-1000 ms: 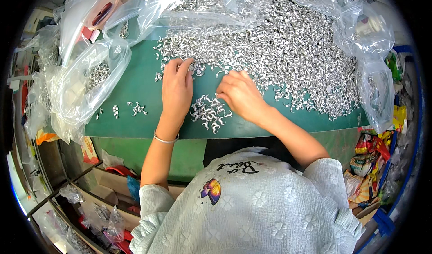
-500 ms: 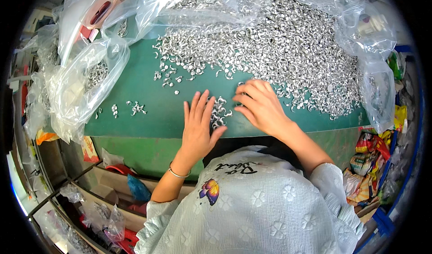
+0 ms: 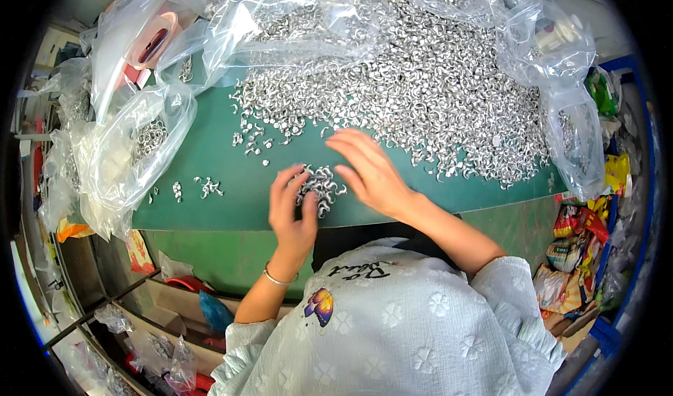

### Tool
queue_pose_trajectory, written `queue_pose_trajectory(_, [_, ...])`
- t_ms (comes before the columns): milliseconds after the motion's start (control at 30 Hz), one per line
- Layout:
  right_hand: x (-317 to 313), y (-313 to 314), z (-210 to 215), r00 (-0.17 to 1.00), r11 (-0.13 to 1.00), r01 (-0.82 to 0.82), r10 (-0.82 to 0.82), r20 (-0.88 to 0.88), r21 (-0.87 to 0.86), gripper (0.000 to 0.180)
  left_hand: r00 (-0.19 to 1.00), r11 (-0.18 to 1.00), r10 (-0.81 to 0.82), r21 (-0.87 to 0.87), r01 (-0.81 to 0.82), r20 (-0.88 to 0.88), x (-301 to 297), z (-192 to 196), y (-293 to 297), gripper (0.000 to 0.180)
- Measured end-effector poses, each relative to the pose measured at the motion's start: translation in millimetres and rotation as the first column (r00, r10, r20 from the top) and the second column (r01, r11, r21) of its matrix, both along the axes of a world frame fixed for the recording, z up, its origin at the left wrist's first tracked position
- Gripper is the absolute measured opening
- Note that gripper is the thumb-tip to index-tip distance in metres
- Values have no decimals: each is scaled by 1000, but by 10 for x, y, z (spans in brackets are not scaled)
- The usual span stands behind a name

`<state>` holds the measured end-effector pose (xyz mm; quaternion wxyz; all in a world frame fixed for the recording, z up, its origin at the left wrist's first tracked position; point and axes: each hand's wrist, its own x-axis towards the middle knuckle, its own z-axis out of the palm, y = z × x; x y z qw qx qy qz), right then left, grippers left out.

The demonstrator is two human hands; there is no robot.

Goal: The person sorts through small silver-colored metal components on a green work surface by hand, separating specific pieces from a large pile and grouping them together.

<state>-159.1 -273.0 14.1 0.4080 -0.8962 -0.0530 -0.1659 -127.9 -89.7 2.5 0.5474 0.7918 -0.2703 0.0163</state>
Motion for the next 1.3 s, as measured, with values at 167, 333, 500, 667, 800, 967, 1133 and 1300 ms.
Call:
queue_pose_trajectory(167, [190,135,-38,903,912,-389,405,-141,128,45,379,900,-414,-433,38,-827,-399,-184,551,36])
queue_pose_trajectory(333, [305,206,-144,803,797,-593,577,-146,-112,49,-339,796,-605,-564,-220,-721,-439,-672,459,69])
queue_pose_trajectory(500, [157,238,-176,742,728,-669,642,-195,-151,53,-432,399,-881,-791,-463,-191,-171,-726,309,75])
queue_pose_trajectory(667, [-271,347,-180,717,707,-693,655,-238,-142,55,-343,355,-930,-549,-756,-130,-440,-1259,565,65])
queue_pose_trajectory(800, [-590,436,-201,716,713,-697,683,-146,-81,48,-419,430,-896,-533,-729,-149,-474,-1208,536,56])
queue_pose_trajectory(967, [-829,451,-443,719,720,-694,694,-37,14,35,-283,790,-613,-570,-225,-738,-419,-580,199,52])
queue_pose_trajectory(1133, [-1103,296,-298,857,828,-514,486,173,224,26,353,910,-405,-408,69,-844,-837,-373,47,30])
queue_pose_trajectory(1300, [-1569,-629,188,795,888,455,-441,417,71,26,-700,921,-354,-362,-145,-620,-766,-175,-503,17])
